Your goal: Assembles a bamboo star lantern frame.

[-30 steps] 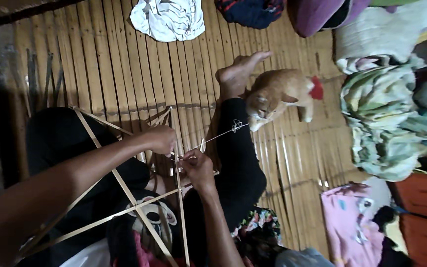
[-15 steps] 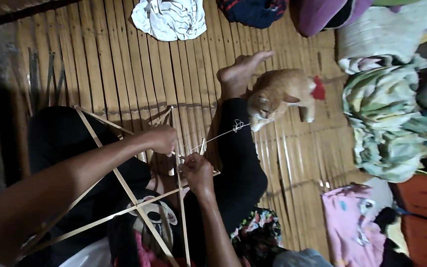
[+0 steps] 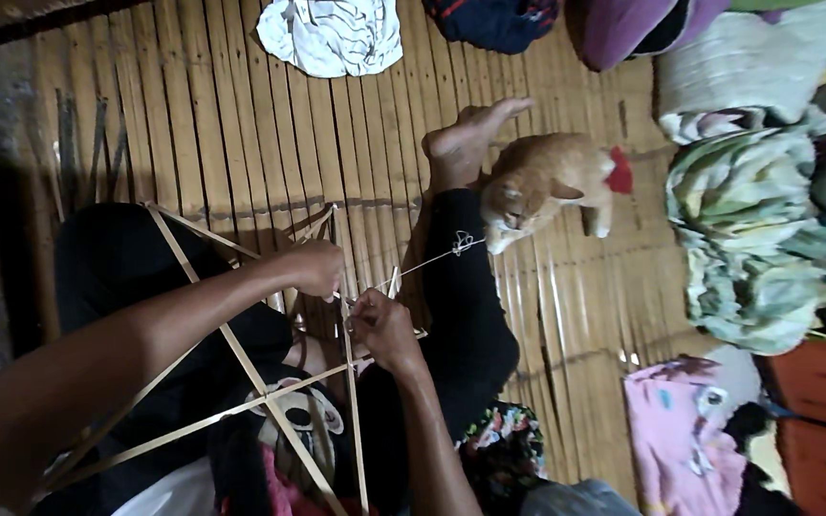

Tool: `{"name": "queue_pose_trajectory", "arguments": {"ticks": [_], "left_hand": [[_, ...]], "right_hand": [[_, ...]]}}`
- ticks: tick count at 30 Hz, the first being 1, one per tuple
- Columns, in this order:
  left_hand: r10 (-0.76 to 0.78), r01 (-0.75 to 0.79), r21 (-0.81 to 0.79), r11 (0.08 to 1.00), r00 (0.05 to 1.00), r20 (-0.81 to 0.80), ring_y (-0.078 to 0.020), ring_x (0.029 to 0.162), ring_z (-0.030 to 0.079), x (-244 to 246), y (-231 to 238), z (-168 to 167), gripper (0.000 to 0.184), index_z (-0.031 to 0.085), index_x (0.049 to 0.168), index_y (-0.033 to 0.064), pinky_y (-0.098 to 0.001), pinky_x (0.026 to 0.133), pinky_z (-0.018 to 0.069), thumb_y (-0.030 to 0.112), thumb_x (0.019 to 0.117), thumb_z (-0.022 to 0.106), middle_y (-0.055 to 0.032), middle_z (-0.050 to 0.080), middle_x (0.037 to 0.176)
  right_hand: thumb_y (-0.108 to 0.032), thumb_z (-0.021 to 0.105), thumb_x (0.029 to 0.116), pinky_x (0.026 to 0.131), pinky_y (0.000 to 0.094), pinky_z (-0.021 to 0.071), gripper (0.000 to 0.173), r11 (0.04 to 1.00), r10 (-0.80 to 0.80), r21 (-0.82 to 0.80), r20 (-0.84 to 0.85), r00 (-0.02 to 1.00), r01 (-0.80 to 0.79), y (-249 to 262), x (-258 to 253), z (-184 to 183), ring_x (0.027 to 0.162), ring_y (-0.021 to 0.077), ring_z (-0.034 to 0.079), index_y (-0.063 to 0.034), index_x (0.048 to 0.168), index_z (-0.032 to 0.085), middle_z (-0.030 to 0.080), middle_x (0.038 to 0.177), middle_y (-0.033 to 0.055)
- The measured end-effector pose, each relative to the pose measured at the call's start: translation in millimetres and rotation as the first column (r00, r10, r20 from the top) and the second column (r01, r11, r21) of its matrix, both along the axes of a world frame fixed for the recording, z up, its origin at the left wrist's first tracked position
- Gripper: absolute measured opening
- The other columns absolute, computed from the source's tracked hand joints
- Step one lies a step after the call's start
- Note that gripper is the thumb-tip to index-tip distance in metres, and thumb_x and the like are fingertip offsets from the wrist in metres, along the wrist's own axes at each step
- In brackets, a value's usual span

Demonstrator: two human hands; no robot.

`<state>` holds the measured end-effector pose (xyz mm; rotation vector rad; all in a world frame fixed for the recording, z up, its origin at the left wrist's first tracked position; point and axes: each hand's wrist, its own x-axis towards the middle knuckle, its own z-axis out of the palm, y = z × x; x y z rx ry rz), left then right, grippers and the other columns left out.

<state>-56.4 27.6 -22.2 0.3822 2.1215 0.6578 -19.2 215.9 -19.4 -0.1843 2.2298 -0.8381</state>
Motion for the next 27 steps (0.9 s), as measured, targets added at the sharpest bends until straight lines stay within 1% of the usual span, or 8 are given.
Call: {"name": "queue_pose_trajectory", "arguments": {"ticks": [3, 6, 9, 12, 16, 20, 24, 27], "left_hand": [[0.018, -0.018, -0.002, 1.0, 1.0, 0.009, -0.0267, 0.089, 0.067, 0.6, 0.6, 2.8, 0.012, 0.076, 0.096, 0.0009, -0.0492, 0.083, 0.0517, 0.013, 0.0937, 0.075, -0.0118, 0.071, 0.091], [0.017, -0.017, -0.019, 1.0, 1.0, 0.009, -0.026, 0.088, 0.066, 0.3, 1.7, 2.7, 0.012, 0.076, 0.095, 0.0013, -0.0484, 0.082, 0.0517, 0.013, 0.0935, 0.075, -0.0112, 0.071, 0.089], [0.003, -0.003, -0.012, 1.0, 1.0, -0.002, -0.0268, 0.088, 0.066, -0.4, 0.9, 2.7, 0.012, 0.076, 0.097, 0.0009, -0.0489, 0.083, 0.0515, 0.013, 0.0935, 0.075, -0.0115, 0.071, 0.09], [0.018, -0.018, 0.012, 1.0, 0.999, 0.026, -0.0303, 0.094, 0.065, -1.7, -2.4, 6.5, 0.014, 0.074, 0.1, 0.0001, -0.0522, 0.086, 0.0499, 0.013, 0.0955, 0.073, -0.014, 0.07, 0.096], [0.015, -0.015, 0.014, 1.0, 1.0, 0.026, -0.0301, 0.094, 0.065, -2.7, -2.1, 6.8, 0.014, 0.074, 0.099, -0.0002, -0.052, 0.086, 0.0499, 0.013, 0.0956, 0.073, -0.0142, 0.069, 0.095], [0.012, -0.012, 0.013, 1.0, 1.0, 0.016, -0.029, 0.091, 0.064, -1.9, -2.9, 5.9, 0.014, 0.074, 0.097, -0.0002, -0.0508, 0.084, 0.0497, 0.013, 0.0956, 0.073, -0.0135, 0.069, 0.092], [0.033, -0.034, 0.017, 0.999, 0.999, 0.032, -0.0294, 0.093, 0.065, -1.9, -1.8, 6.5, 0.013, 0.074, 0.1, -0.0001, -0.0523, 0.086, 0.0499, 0.011, 0.0944, 0.073, -0.0139, 0.07, 0.095], [0.031, -0.031, 0.032, 0.999, 1.0, -0.002, -0.0276, 0.088, 0.066, -0.4, -2.0, 1.7, 0.012, 0.075, 0.096, -0.0001, -0.0505, 0.082, 0.0509, 0.011, 0.0928, 0.075, -0.0125, 0.07, 0.09]], "right_hand": [[-0.003, 0.068, 0.0943, 0.07, 0.0292, 0.0553, 0.012, 1.0, 0.019, 0.023, -0.037, 0.999, -0.018, -3.4, -2.0, 0.0, 0.069, 0.0104, 0.065, 0.0007, 0.105, 0.065, 0.07, 0.083, 0.0064], [-0.002, 0.066, 0.0944, 0.071, 0.0308, 0.0548, 0.012, 0.999, 0.027, 0.028, -0.065, 0.997, -0.025, -4.6, -1.6, -2.2, 0.07, 0.0114, 0.065, 0.0001, 0.106, 0.066, 0.07, 0.084, 0.0067], [-0.002, 0.067, 0.0931, 0.07, 0.0296, 0.0553, 0.011, 0.999, 0.017, -0.045, -0.135, 0.991, -0.023, -0.1, 3.5, -6.7, 0.07, 0.0111, 0.066, 0.0016, 0.104, 0.067, 0.07, 0.083, 0.0073], [-0.003, 0.068, 0.0919, 0.069, 0.0295, 0.0544, 0.009, 0.994, -0.005, -0.107, -0.194, 0.981, -0.016, 6.9, 9.2, -13.2, 0.069, 0.0098, 0.065, 0.0002, 0.1, 0.066, 0.069, 0.08, 0.0058], [-0.003, 0.067, 0.0929, 0.068, 0.026, 0.0561, 0.009, 0.99, -0.021, -0.143, -0.182, 0.983, -0.005, 10.1, 12.4, -16.3, 0.069, 0.0086, 0.067, 0.0017, 0.1, 0.066, 0.07, 0.082, 0.007], [-0.004, 0.068, 0.0916, 0.069, 0.03, 0.0563, 0.01, 0.99, -0.024, -0.143, -0.231, 0.973, -0.009, 11.0, 14.5, -19.6, 0.068, 0.0106, 0.067, 0.0008, 0.1, 0.067, 0.071, 0.08, 0.0066], [-0.002, 0.067, 0.0923, 0.069, 0.0291, 0.0558, 0.01, 0.991, -0.034, -0.135, -0.221, 0.975, 0.004, 9.0, 14.3, -20.1, 0.07, 0.0108, 0.066, 0.0023, 0.102, 0.066, 0.07, 0.083, 0.0079], [-0.001, 0.066, 0.092, 0.068, 0.0287, 0.0561, 0.009, 0.992, -0.04, -0.129, -0.218, 0.975, 0.012, 5.0, 12.6, -20.2, 0.068, 0.01, 0.066, 0.0013, 0.101, 0.066, 0.07, 0.081, 0.0069]]}}
